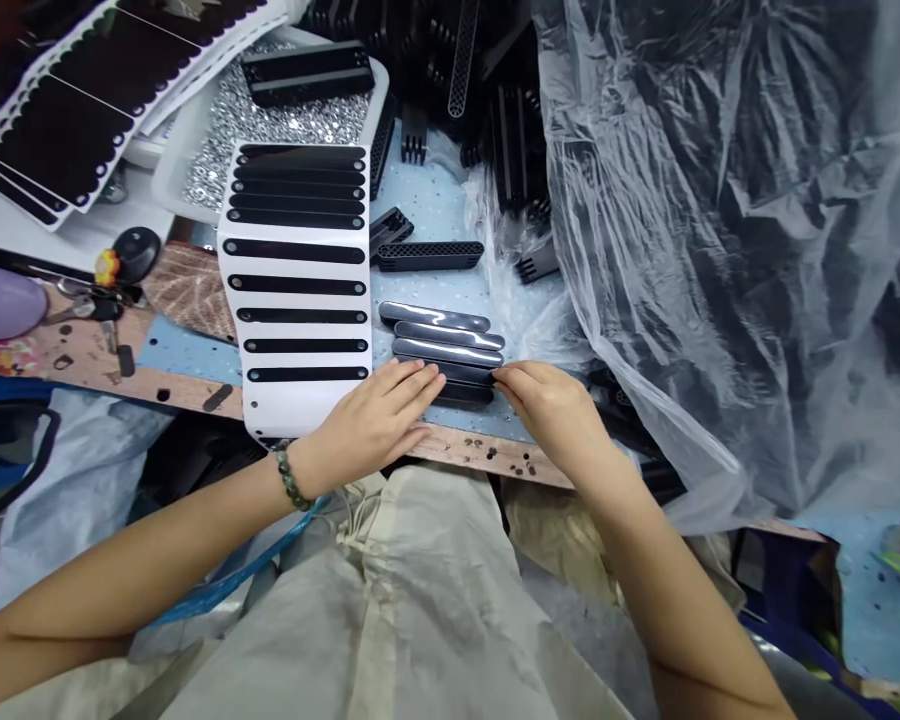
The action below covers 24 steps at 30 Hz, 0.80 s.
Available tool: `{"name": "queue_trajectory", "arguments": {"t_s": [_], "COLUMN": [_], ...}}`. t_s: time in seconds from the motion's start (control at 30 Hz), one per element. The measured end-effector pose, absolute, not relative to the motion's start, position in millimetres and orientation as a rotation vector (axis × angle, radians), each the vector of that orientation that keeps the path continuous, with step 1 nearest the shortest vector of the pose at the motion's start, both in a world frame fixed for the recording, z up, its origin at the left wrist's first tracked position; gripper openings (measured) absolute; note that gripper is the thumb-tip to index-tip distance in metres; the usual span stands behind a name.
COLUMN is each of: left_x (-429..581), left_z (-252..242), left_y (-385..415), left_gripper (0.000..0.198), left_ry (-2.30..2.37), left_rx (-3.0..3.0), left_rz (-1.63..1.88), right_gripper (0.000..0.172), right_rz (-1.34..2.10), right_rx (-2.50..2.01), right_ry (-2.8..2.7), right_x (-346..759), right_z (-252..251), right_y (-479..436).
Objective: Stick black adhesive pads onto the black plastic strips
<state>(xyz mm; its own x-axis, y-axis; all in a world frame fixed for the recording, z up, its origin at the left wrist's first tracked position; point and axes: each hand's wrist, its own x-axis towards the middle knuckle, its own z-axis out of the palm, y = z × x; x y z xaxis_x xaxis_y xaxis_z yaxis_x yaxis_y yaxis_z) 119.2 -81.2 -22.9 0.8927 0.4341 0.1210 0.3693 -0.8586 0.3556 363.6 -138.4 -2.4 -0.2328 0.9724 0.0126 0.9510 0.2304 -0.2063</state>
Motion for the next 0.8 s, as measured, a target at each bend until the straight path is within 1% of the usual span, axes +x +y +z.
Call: {"name": "queue_trajectory", "arguments": {"t_s": [0.2,0.3,0.4,0.53,0.63,0.7,0.8], "left_x": [119,119,120,120,121,120,118], "left_z": [-20,-21,-23,-25,-25,-25,-26], "left_y": [-78,-77,-78,-79,-79,-79,-79], "left_gripper": [0.052,0.052,0.051,0.050,0.049,0.048,0.047], "left_ry": [0.557,0.536,0.532,0.551,0.550,0.548,0.574], "left_rx": [2.726,2.725,2.719,2.725,2.744,2.759,2.758], "left_rz": [0.327,0.341,0.360,0.362,0.360,0.355,0.346], "right_gripper": [0.019,0.023,0.025,0.023,0.023,0.020,0.015], "right_rz": [0.237,0.152,0.021,-0.121,-0.076,0.065,0.472], "right_rx": [-1.773,-1.701,-1.625,-1.604,-1.670,-1.759,-1.848], "right_ry": [-2.834,-3.043,-3.117,-2.989,-2.799,-2.579,-2.138], "right_x": [355,347,343,345,347,348,347], "right_z": [25,34,34,24,18,16,13], "right_y": [-119,-111,-109,-115,-121,-124,-127]}}
